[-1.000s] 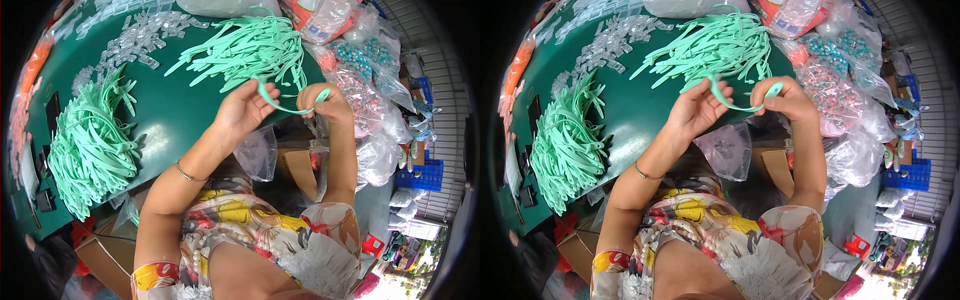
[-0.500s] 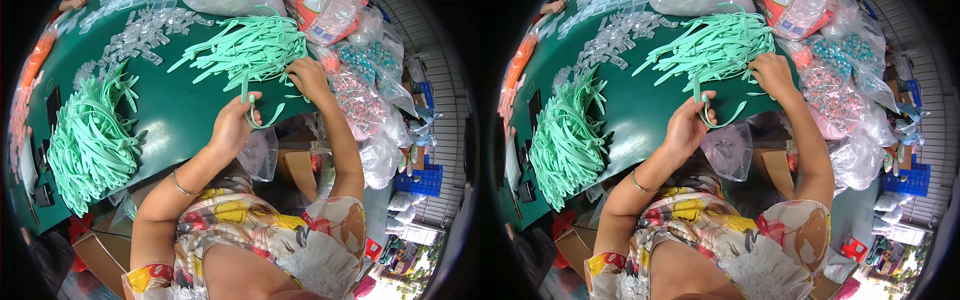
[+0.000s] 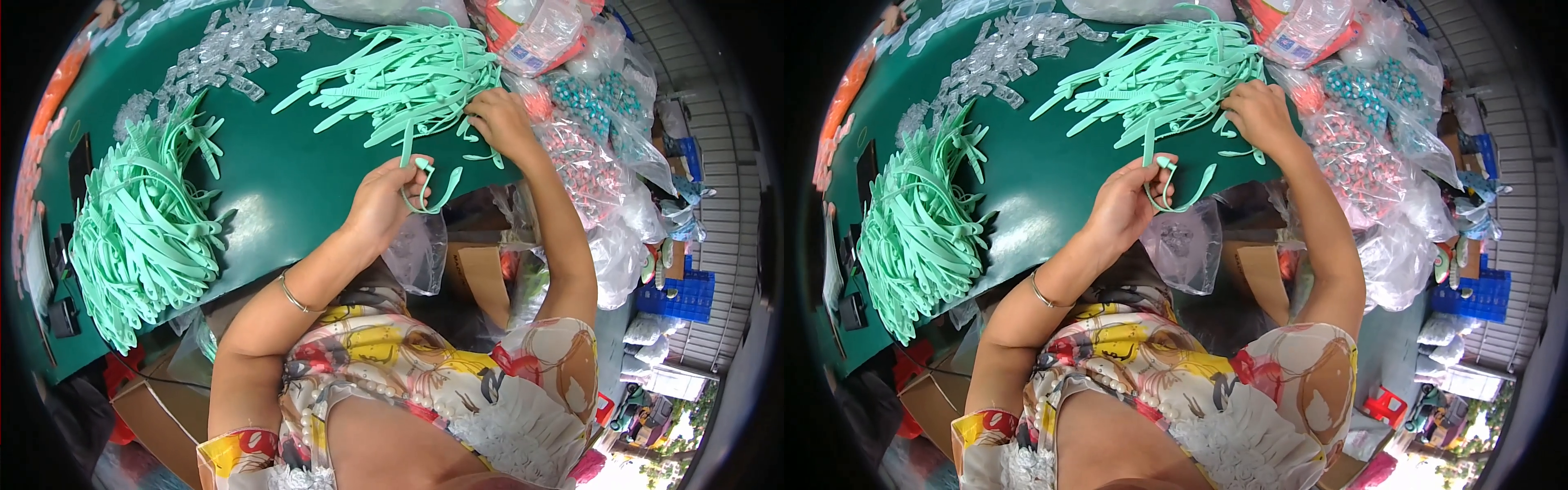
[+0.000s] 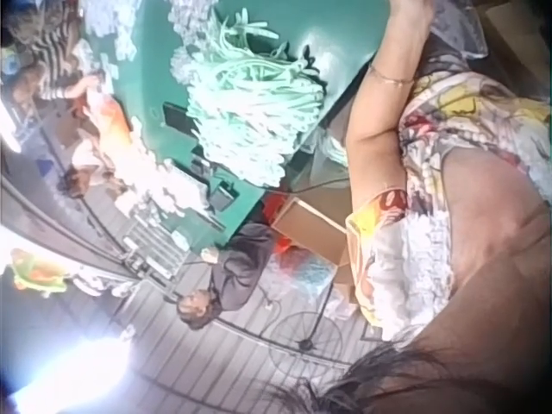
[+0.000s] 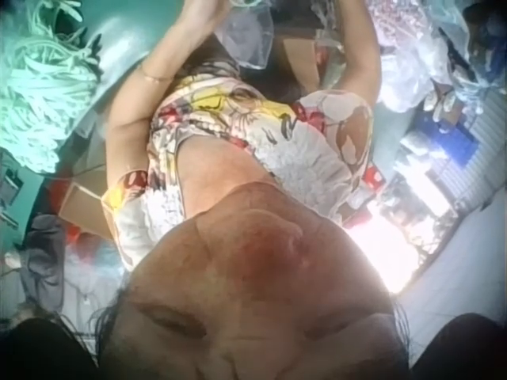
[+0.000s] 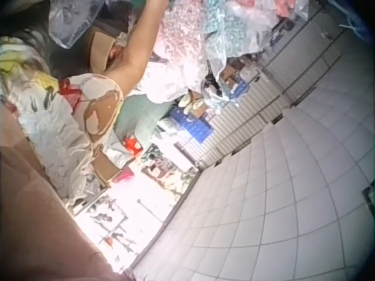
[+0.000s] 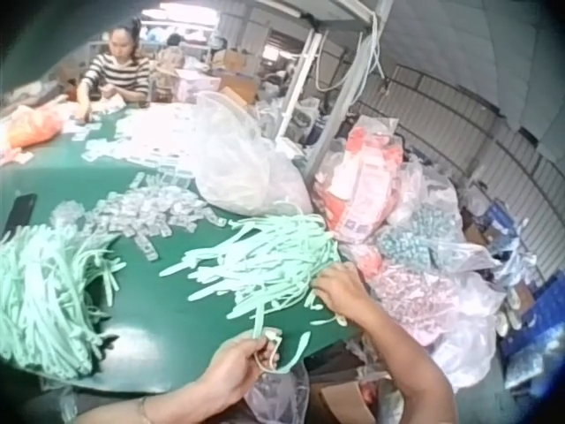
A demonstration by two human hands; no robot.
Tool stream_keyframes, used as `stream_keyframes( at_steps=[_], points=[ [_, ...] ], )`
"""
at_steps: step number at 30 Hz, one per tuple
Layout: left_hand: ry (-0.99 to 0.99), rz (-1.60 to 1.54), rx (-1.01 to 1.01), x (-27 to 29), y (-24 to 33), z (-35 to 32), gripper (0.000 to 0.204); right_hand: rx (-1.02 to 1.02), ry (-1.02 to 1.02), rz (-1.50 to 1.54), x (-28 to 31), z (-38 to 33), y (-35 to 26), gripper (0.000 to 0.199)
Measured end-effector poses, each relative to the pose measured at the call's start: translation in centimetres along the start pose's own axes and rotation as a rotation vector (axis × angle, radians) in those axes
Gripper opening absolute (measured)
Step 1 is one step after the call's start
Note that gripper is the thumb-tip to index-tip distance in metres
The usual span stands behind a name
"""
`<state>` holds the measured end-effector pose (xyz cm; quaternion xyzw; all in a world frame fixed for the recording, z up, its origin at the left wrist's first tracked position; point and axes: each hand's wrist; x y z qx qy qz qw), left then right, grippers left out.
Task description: Sorting green plastic strips into groups and placing them into clear plastic bags.
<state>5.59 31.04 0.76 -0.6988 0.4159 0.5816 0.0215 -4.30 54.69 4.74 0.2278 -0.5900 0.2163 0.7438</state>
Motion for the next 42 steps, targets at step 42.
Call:
stream_keyframes(
  at_steps=[42],
  points=[
    [0.011, -0.237, -0.185, -0.1, -3.4, -0.9, 0.015, 0.030, -0.068, 0.073, -0.2, 4.3, -8.9, 0.045]
  ],
)
Point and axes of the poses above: each hand's wrist, its own z-axis towards the middle knuckle, its own x-axis out of the back of the hand, y = z × x, and after that the axes turned 3 degrees about z, right-handed
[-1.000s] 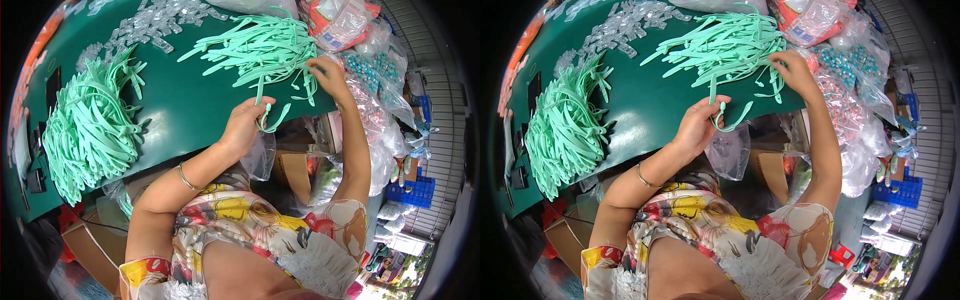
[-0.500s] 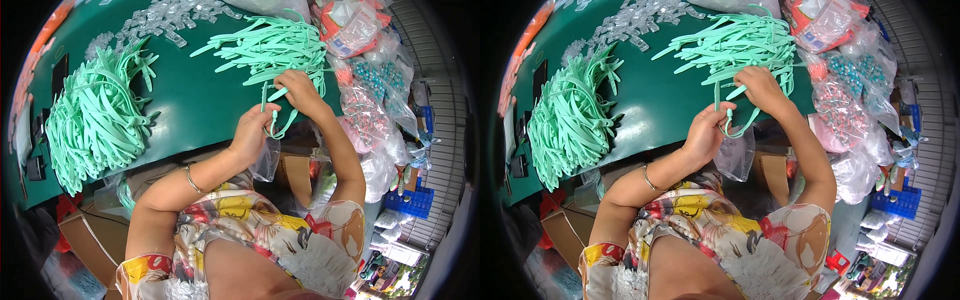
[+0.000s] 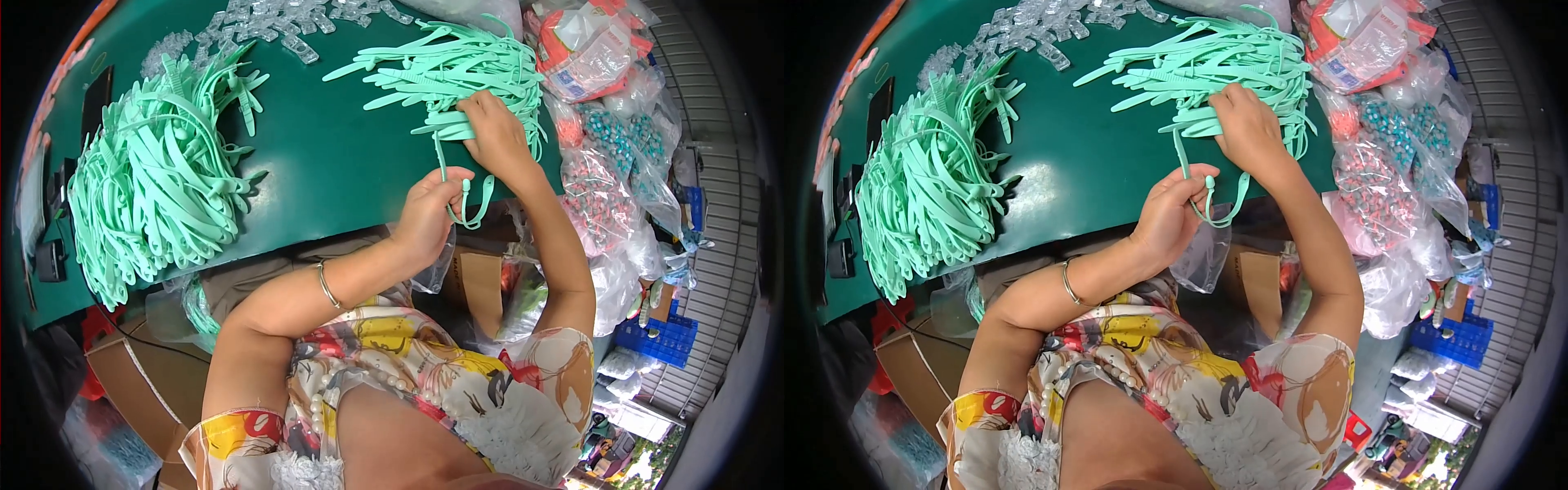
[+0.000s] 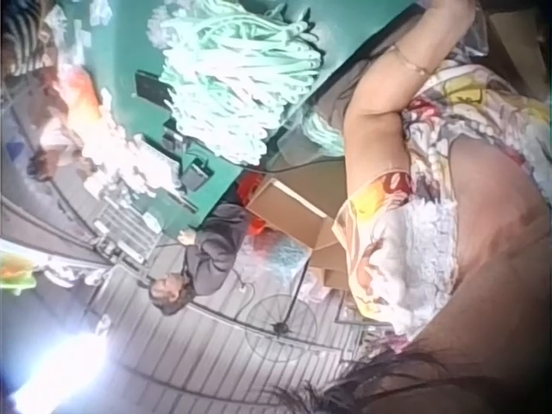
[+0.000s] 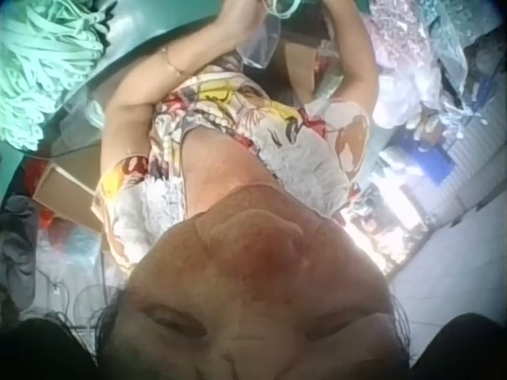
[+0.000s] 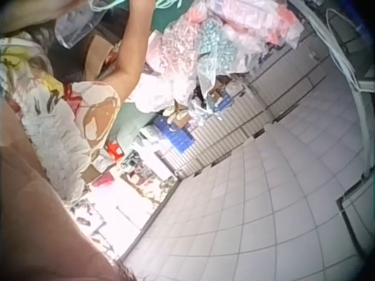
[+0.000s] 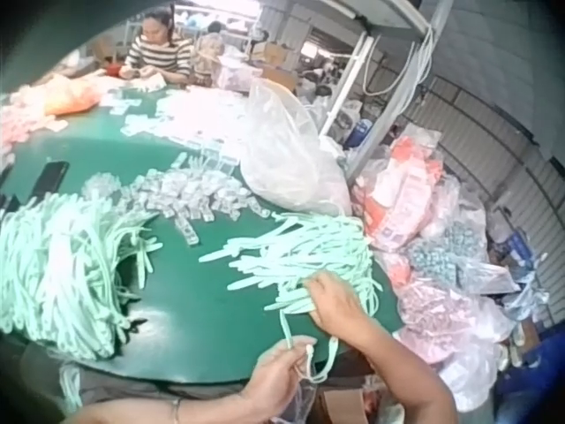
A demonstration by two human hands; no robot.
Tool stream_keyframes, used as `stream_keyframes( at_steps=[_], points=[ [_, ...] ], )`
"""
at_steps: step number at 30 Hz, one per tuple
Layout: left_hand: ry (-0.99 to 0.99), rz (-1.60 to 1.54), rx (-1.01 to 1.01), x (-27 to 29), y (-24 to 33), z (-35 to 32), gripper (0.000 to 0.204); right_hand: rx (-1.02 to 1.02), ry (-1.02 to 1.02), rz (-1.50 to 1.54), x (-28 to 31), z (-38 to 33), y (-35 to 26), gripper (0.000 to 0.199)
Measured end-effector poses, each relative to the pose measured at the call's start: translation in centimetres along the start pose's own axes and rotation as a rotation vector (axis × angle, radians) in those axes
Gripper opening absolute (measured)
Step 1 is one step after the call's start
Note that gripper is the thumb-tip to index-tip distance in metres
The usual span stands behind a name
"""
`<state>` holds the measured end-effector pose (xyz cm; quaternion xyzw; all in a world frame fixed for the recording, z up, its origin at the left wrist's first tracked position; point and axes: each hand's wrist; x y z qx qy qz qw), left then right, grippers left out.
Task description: Sorting green plastic strips into groups and placing them into clear plastic bags.
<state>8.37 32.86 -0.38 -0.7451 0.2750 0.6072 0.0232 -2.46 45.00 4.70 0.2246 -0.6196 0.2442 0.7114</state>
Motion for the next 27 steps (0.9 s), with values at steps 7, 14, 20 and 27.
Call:
stream_keyframes(
  at_steps=[7, 14, 20, 27],
  points=[
    [0.026, 0.010, 0.020, -0.2, -0.4, 0.1, 0.015, 0.129, 0.033, 0.085, 0.3, -0.9, 1.0, 0.033],
    [-0.018, -0.009, -0.021, 0.4, -0.7, 0.2, 0.014, -0.207, 0.271, 0.810, 2.0, -2.8, 2.4, 0.017],
    [-0.011, -0.006, -0.132, -0.6, 1.0, 1.1, 0.017, -0.392, 0.182, 0.956, 2.6, -4.1, 1.9, 0.022],
    [-0.017, 0.279, -0.296, -1.8, -0.3, 4.3, 0.038, -0.200, 0.130, 0.668, 1.9, -3.1, 0.1, 0.021]
  ],
)
Point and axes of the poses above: each hand's wrist, its own z-axis towards the middle knuckle, its own x-axis out of the back of the hand, y = z × x, and after that the axes turned 3 degrees about z, right-handed
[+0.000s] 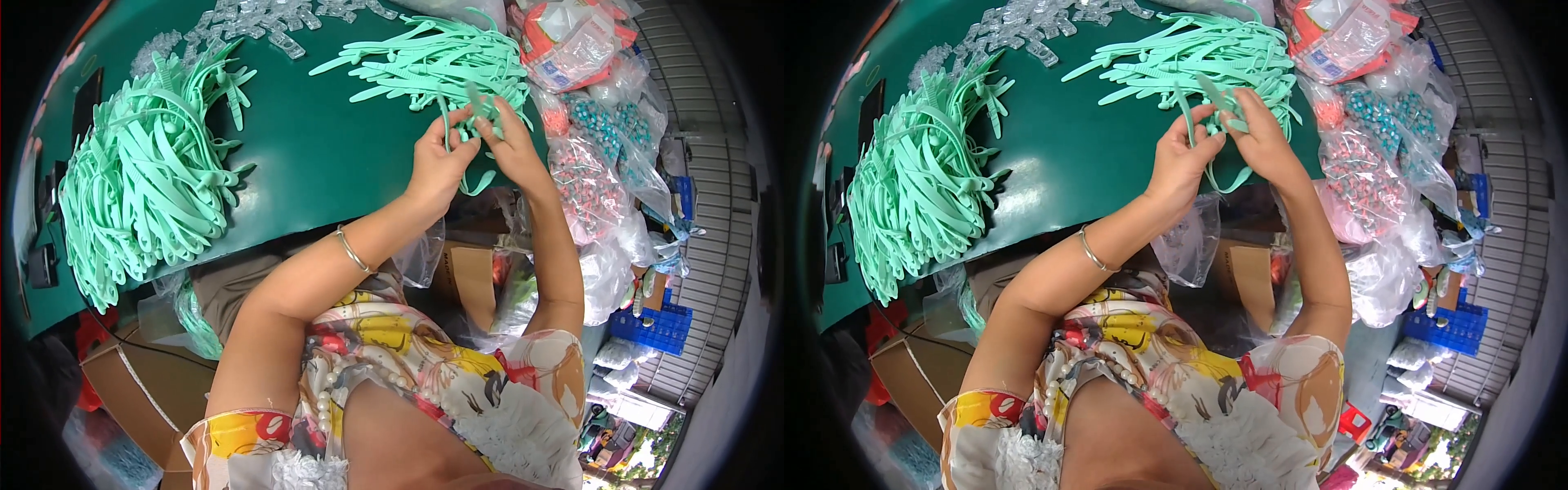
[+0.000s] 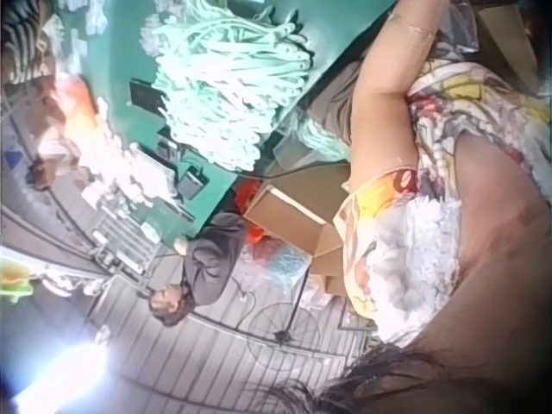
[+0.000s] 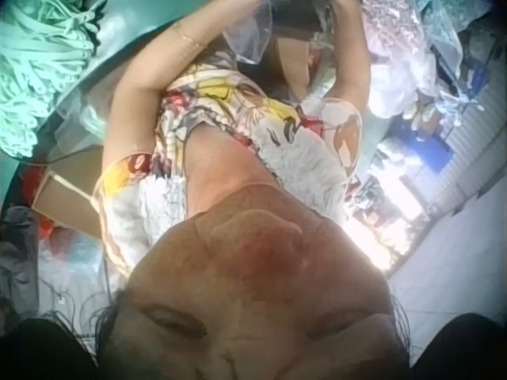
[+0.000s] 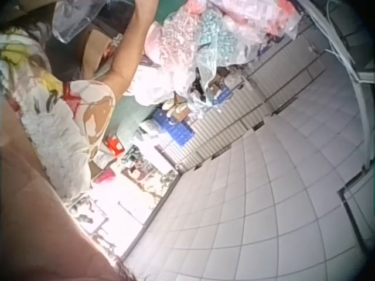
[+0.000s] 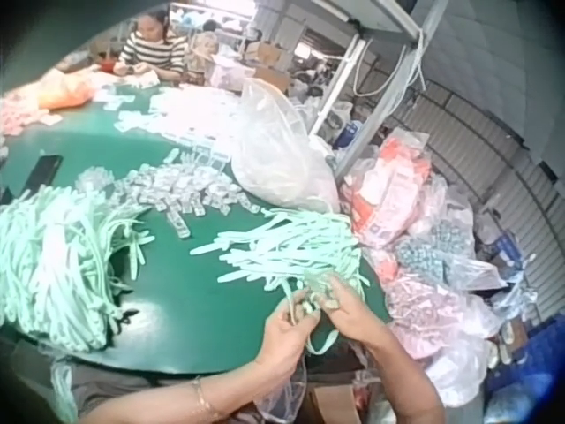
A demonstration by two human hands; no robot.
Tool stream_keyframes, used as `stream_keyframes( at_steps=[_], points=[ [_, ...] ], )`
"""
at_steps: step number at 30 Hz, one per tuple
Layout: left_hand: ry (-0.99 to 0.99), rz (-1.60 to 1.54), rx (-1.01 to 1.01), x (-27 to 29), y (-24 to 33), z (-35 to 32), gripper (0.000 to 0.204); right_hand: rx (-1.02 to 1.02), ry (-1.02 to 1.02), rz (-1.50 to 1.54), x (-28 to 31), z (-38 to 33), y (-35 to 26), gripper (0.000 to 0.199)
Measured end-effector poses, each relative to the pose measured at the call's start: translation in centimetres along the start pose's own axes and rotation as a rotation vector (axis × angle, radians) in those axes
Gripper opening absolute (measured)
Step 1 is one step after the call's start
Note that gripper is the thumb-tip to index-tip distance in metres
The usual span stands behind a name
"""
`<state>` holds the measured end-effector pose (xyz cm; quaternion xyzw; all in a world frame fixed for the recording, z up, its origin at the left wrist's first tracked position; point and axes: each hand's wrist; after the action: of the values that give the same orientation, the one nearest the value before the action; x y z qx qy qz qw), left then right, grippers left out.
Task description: Sorting green plastic strips into groups and placing them into clear plastic bags.
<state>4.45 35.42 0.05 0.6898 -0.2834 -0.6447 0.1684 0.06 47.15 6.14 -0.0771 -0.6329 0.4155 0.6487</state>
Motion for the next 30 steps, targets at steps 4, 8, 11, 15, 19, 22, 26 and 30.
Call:
stream_keyframes(
  at_steps=[4, 8, 11, 15, 19, 22, 26, 30],
  points=[
    [0.043, -0.157, -0.030, 0.0, -0.4, 0.7, 0.038, 0.053, -0.136, -0.075, -0.1, 0.1, 0.6, 0.029],
    [0.069, -0.175, 0.012, 0.6, -0.3, 1.4, 0.016, -0.061, -0.172, 0.037, -0.1, 0.3, 0.8, 0.027],
    [0.075, -0.153, 0.027, 0.7, 0.2, 1.3, 0.009, -0.222, -0.113, 0.269, -0.2, 0.3, -0.1, 0.022],
    [0.091, -0.146, 0.038, 0.9, 0.4, 1.2, 0.009, -0.288, -0.057, 0.439, 0.1, 0.8, 0.7, 0.023],
    [0.090, -0.183, 0.056, 1.1, 0.7, 0.3, 0.009, -0.309, -0.038, 0.583, 1.0, 0.7, 2.2, 0.021],
    [0.074, -0.244, 0.035, 1.7, 0.6, 0.2, 0.009, -0.294, -0.004, 0.612, 0.9, 0.9, 1.7, 0.018],
    [0.071, -0.194, 0.064, 1.9, 1.0, -0.5, 0.012, -0.242, 0.052, 0.539, 1.0, 0.8, 2.0, 0.019],
    [0.052, 0.080, 0.066, 1.4, 2.2, -2.8, 0.013, -0.249, 0.162, 0.596, 1.7, 0.2, 2.4, 0.020]
  ],
)
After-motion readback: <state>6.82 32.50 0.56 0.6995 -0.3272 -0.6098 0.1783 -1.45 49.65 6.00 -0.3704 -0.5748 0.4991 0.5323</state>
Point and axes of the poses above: each hand's wrist, its own z-axis towards the middle knuckle, its own x-axis out of the back of the hand, y = z × x, and after that the axes turned 3 degrees about z, right-handed
